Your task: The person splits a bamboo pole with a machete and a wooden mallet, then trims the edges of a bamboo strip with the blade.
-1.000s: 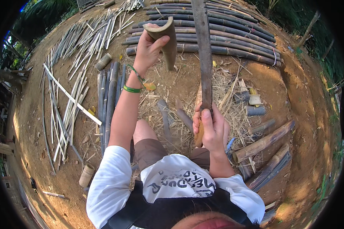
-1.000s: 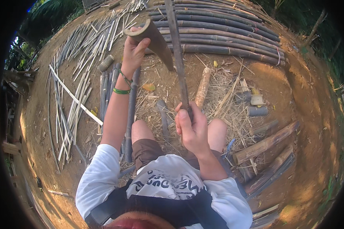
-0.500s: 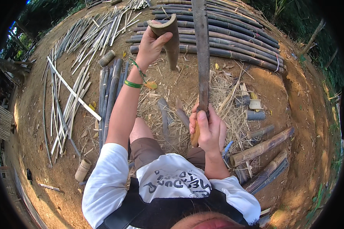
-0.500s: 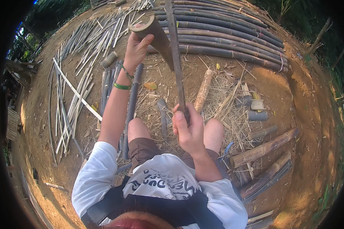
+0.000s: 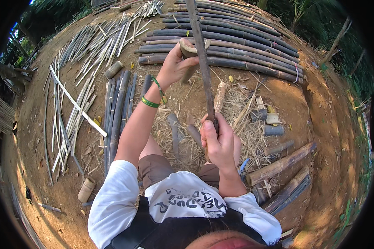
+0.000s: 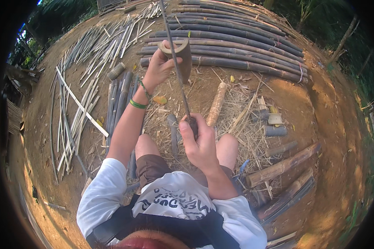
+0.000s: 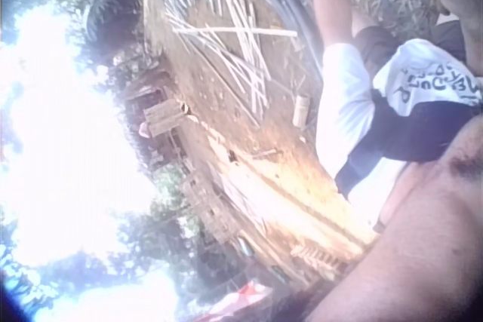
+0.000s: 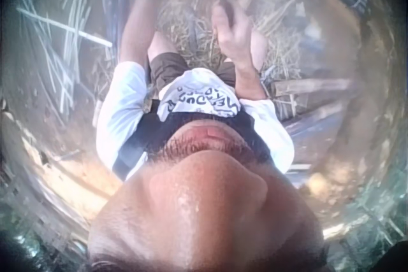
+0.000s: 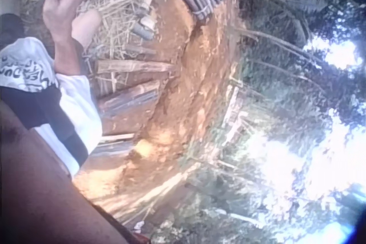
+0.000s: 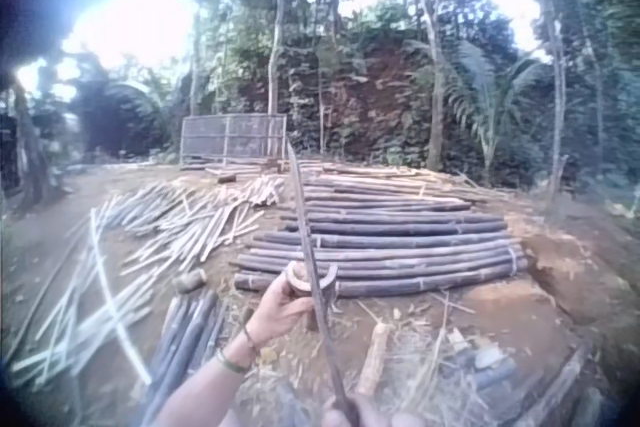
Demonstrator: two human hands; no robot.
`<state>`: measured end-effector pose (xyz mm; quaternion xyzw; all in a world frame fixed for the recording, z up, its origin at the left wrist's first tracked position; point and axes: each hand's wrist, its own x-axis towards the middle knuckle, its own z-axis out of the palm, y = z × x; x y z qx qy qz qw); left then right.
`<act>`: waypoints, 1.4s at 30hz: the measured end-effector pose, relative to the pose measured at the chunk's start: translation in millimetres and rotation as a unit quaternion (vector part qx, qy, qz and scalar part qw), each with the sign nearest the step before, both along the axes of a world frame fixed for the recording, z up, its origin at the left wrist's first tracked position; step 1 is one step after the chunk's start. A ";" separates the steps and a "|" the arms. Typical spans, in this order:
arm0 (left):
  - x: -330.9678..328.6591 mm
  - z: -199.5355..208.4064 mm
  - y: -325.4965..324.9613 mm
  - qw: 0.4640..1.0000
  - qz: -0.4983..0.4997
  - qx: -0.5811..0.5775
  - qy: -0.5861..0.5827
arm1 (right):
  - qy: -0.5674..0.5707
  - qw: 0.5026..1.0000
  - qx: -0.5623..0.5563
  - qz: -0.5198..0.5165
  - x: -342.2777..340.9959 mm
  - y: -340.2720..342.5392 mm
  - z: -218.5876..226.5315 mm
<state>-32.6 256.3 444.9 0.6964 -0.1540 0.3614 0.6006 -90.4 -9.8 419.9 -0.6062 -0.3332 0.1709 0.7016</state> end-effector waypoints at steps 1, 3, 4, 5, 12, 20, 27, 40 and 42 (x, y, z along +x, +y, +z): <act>3.0 -5.5 4.4 1.000 -0.002 0.011 -0.004 | -0.001 1.000 -0.002 -0.003 0.5 0.2 -0.7; 2.8 -7.0 2.0 1.000 -0.010 0.008 0.002 | -0.006 1.000 -0.007 -0.009 2.5 -1.0 -4.4; 2.8 -7.7 0.9 1.000 -0.014 0.006 0.004 | -0.008 1.000 -0.010 -0.012 3.3 -1.5 -5.4; 3.4 -7.9 0.1 1.000 -0.017 0.008 0.001 | -0.007 1.000 -0.012 -0.014 3.6 -1.9 -4.4; 4.4 -8.9 -2.3 1.000 -0.021 0.015 -0.008 | -0.037 0.997 -0.051 -0.036 6.0 -4.1 1.7; -4.2 -3.3 -18.4 0.995 -0.038 -0.075 -0.050 | -0.148 0.979 -0.118 -0.076 3.7 -6.1 12.1; -0.9 -4.0 -24.9 0.991 -0.017 -0.102 -0.083 | -0.126 0.985 -0.102 -0.055 5.1 -1.1 1.1; -8.9 -14.7 -36.7 0.989 0.008 -0.121 -0.082 | -0.036 0.996 -0.081 -0.022 -5.4 -11.5 -13.4; -10.1 -16.2 -37.8 0.989 0.030 -0.110 -0.090 | -0.042 0.995 -0.089 -0.026 -7.7 -13.2 -10.7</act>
